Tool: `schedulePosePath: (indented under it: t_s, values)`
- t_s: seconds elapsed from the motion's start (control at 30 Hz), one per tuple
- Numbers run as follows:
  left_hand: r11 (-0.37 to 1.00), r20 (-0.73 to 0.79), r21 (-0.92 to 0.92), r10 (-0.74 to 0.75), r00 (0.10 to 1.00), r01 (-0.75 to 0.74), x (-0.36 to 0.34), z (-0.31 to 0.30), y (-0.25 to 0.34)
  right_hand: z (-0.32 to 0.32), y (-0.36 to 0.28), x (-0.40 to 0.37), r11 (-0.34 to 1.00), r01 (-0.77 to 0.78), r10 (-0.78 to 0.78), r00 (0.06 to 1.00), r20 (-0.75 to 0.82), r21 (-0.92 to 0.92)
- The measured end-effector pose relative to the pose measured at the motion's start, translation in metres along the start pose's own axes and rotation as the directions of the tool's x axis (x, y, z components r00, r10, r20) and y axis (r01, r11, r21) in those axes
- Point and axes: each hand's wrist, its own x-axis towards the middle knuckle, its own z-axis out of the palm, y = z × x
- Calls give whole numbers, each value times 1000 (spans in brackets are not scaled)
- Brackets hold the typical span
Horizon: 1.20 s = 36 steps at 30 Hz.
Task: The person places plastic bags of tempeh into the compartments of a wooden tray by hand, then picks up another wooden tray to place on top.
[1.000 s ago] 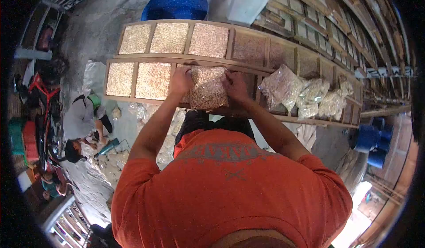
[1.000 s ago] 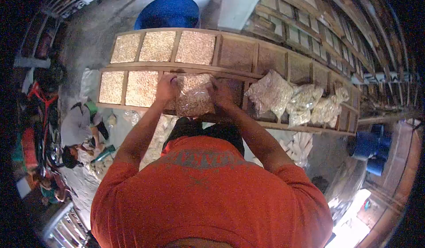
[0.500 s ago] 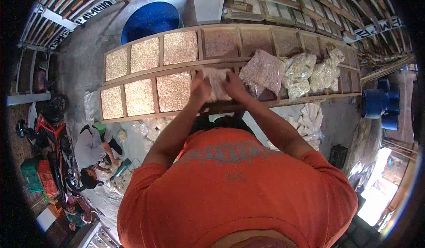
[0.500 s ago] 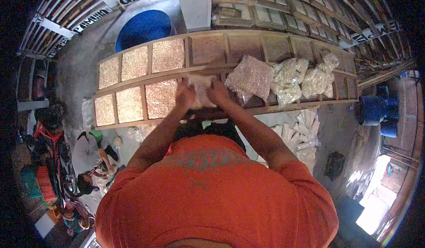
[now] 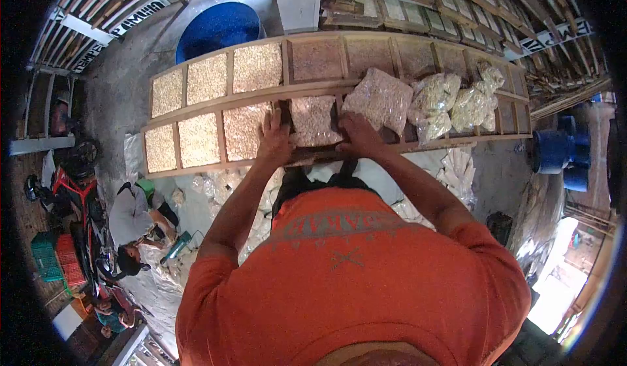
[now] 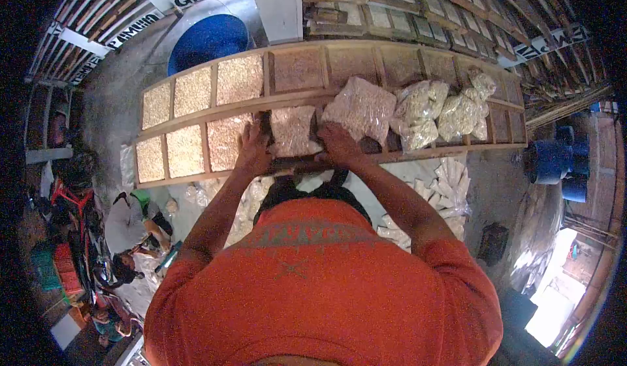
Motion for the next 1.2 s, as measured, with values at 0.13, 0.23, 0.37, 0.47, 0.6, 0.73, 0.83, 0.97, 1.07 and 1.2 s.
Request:
schedulePosePath:
  t_s: [0.13,0.23,0.37,0.47,0.6,0.73,0.83,0.97,1.07,1.2]
  values:
    - [960,-114,255,148,982,-115,5,62,-47,-3,13,17,999,42,-42,995,94,1]
    - [939,-246,326,198,949,-112,3,79,-49,23,16,26,997,-4,27,947,319,-73]
    - [976,-12,216,10,1000,-7,-4,45,-16,23,-19,21,971,-61,110,973,203,-232]
    - [950,281,279,-222,934,142,20,30,0,25,-5,24,977,-172,199,948,250,-126]
    - [993,-550,106,105,829,-55,56,59,55,9,18,5,981,-172,190,923,-336,84]
    - [927,-209,374,78,975,6,65,98,70,-3,75,-23,995,-83,73,981,-180,-50]
    - [918,-191,397,101,976,-17,77,101,72,-17,90,-32,984,-104,84,987,-139,-146]
    - [921,-257,388,87,962,21,81,121,61,-27,90,-30,990,-79,61,986,-157,-113]
    - [913,-233,406,67,970,34,73,105,68,-21,95,-33,993,-52,39,992,-123,-107]
    - [939,-266,337,26,964,68,70,100,64,-20,98,-28,995,-25,14,993,-116,-98]
